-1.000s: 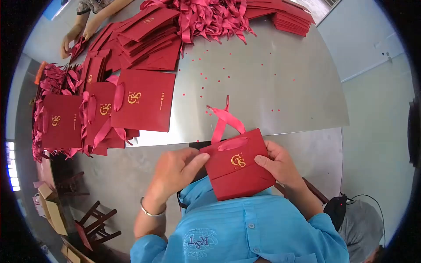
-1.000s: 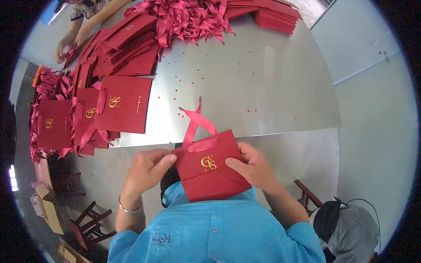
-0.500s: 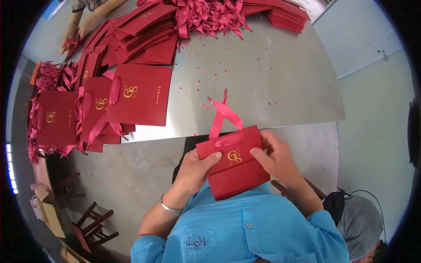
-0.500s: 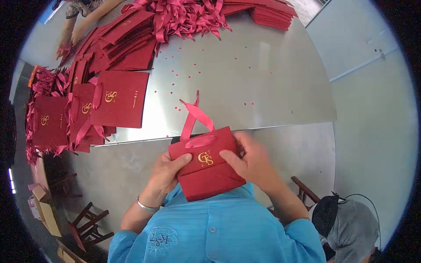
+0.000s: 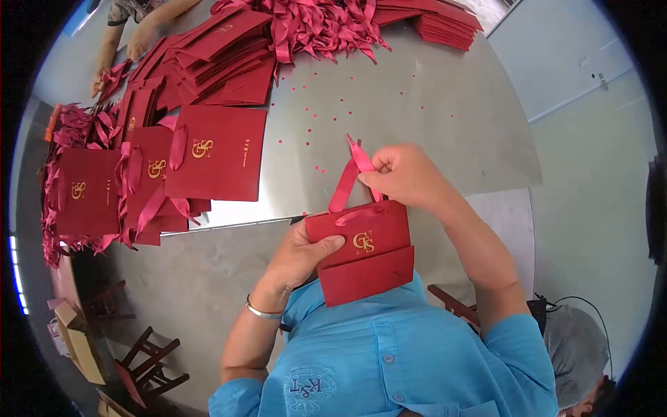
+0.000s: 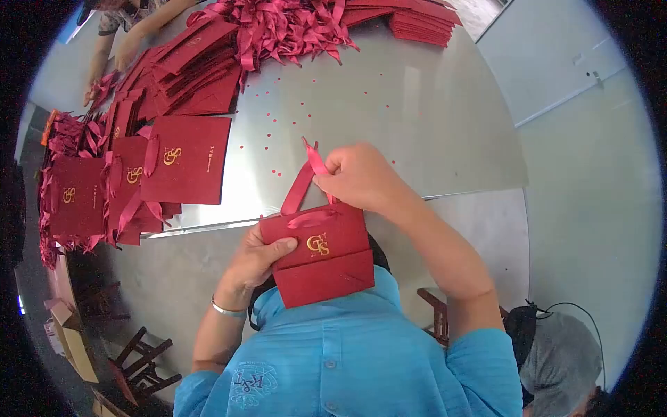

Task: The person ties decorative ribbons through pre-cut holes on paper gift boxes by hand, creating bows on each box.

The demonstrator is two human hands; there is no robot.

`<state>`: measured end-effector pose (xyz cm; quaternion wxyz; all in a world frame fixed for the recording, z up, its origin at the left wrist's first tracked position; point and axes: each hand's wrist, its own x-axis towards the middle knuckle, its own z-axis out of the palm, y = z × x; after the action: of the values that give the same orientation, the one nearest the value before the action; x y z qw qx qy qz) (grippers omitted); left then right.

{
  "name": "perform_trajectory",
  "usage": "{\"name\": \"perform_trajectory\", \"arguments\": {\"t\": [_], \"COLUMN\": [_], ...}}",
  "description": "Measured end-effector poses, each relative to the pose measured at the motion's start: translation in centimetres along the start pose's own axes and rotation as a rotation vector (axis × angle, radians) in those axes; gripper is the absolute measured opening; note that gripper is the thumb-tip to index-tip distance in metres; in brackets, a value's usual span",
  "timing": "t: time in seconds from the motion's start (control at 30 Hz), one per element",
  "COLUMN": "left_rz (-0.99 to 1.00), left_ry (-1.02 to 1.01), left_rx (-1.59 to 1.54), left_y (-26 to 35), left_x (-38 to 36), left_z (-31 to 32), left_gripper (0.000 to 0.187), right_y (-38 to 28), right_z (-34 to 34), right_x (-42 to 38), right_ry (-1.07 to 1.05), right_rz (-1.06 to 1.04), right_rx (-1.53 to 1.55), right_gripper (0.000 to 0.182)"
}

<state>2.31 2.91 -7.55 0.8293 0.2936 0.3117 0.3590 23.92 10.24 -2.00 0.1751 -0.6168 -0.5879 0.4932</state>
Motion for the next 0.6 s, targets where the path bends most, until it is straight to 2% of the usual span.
{"name": "perform_trajectory", "arguments": {"t": [0.07, 0.37, 0.6], "left_rz": [-0.025, -0.115, -0.154], "left_ry": [-0.001, 0.001, 0.027], "left_rx": [-0.03, -0.079, -0.03], "left_y": [-0.3, -0.6, -0.5], "left_x": [-0.1, -0.1, 0.1], "left_z": [-0.4, -0.5, -0.3], "left_gripper": [0.033, 0.032, 0.031], "right_y": [-0.2, 0.4, -0.9], "right_z": [0.6, 0.7, -0.4], "right_x": [-0.4, 0.7, 2.2], "right_ry": [0.195, 0.22, 0.21], "right_rz": [-0.151, -0.136, -0.159], "right_rx": [-0.166, 0.052, -0.088], "right_gripper": [0.013, 0.011, 0.012]}}
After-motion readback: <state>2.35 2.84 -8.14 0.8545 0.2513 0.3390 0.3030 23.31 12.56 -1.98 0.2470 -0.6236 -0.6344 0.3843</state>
